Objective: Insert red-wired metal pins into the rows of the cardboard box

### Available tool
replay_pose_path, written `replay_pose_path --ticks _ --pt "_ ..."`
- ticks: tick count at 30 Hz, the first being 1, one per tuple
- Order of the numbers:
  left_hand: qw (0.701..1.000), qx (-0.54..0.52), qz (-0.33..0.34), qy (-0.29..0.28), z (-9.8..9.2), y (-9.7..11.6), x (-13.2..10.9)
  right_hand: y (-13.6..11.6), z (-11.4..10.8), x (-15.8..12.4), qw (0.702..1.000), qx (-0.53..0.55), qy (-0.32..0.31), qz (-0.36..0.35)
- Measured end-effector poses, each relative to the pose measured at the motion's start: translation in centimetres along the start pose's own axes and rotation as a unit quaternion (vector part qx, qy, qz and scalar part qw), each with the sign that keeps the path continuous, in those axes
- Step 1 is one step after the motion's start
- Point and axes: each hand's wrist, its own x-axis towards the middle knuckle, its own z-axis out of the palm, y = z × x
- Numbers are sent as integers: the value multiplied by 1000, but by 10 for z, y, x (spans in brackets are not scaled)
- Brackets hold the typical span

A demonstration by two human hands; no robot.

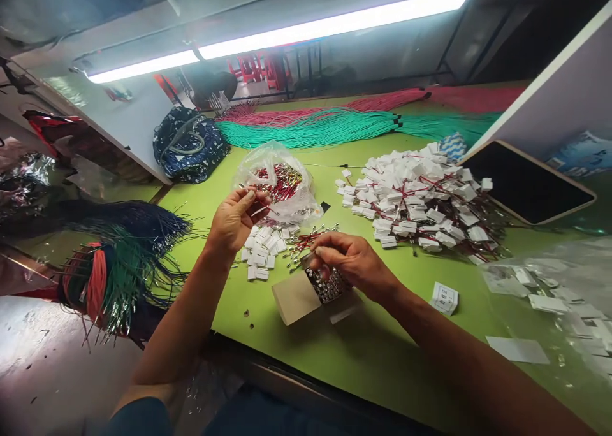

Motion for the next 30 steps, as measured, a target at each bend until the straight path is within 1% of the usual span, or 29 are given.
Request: replay_pose_path --ticks 2,4,6,9,15,18,21,24,27,30 --pt "1000 -4 -29 -8 4 -5 -18 -3 2 5 995 100 14 4" --pt "999 -9 -51 -12 8 -11 -33 -9 6 9 989 147 17 1" --pt "998 -12 -63 -14 11 -17 -44 -14 10 13 986 168 10 -2" --pt "998 -2 -64 -28 13 -28 -55 -18 15 16 983 185 1 2" --pt "994 0 -87 -64 12 -40 -62 -13 14 16 978 206 -4 21" --pt "992 -36 -103 -57 12 -41 -62 -11 13 15 982 188 3 32" --pt "985 -79 -145 -42 12 -42 -62 -11 13 16 986 162 13 34" --pt "979 -82 -180 -56 12 -44 -61 -11 14 18 993 115 22 25" --pt "980 -52 -176 -80 12 -48 -60 -12 17 18 1000 18 21 -8" --pt "986 -17 -147 -71 13 -51 -61 -14 20 18 991 -115 28 -60"
